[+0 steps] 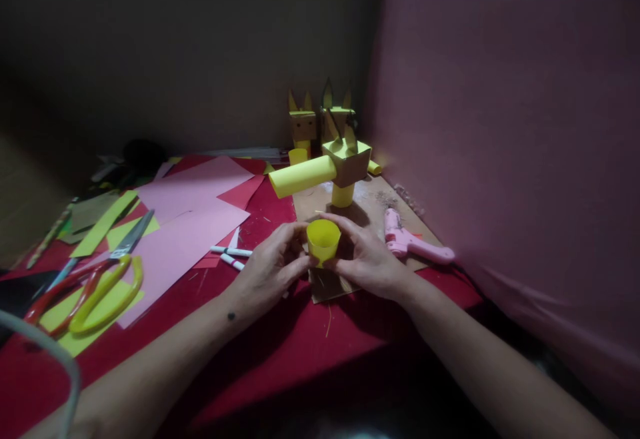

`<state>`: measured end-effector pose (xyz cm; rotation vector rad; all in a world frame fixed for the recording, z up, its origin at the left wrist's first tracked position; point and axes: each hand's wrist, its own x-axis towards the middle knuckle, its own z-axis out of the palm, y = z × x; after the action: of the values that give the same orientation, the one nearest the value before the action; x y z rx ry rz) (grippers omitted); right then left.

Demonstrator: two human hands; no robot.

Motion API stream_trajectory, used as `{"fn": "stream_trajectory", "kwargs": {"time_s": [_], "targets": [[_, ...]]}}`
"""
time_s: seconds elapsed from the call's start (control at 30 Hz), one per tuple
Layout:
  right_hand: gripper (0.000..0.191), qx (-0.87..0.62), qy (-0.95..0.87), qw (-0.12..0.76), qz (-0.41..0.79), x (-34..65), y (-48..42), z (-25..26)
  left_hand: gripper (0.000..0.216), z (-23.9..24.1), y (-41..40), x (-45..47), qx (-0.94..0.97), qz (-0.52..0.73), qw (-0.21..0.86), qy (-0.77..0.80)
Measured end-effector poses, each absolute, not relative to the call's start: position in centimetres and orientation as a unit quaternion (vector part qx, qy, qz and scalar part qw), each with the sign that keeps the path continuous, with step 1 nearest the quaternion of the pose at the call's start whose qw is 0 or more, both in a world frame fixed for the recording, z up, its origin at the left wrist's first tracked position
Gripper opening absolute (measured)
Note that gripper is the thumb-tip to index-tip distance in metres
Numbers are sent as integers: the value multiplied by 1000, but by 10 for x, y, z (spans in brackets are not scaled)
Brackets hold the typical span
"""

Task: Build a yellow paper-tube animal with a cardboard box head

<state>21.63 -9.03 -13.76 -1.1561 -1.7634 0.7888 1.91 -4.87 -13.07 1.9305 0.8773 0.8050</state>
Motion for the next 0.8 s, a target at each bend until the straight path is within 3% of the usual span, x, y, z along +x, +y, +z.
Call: {"fn": "stream_trajectory", "kwargs": {"time_s": [0.23,0.47,0.63,0.8], "targets": [[63,-488,-741,393,242,213,-93,-138,44,-125,-52,16,754,310,464,346],[45,-474,-735,427,231,208,-95,-136,50,-121,-55,17,756,334,454,334],[53,-451,-728,448,256,205,-97,-137,41,-118,-58,19,772,316,428,348],[49,-447,-727,449,265,204,-97,-138,38,-120,-58,19,772,319,426,349]]}}
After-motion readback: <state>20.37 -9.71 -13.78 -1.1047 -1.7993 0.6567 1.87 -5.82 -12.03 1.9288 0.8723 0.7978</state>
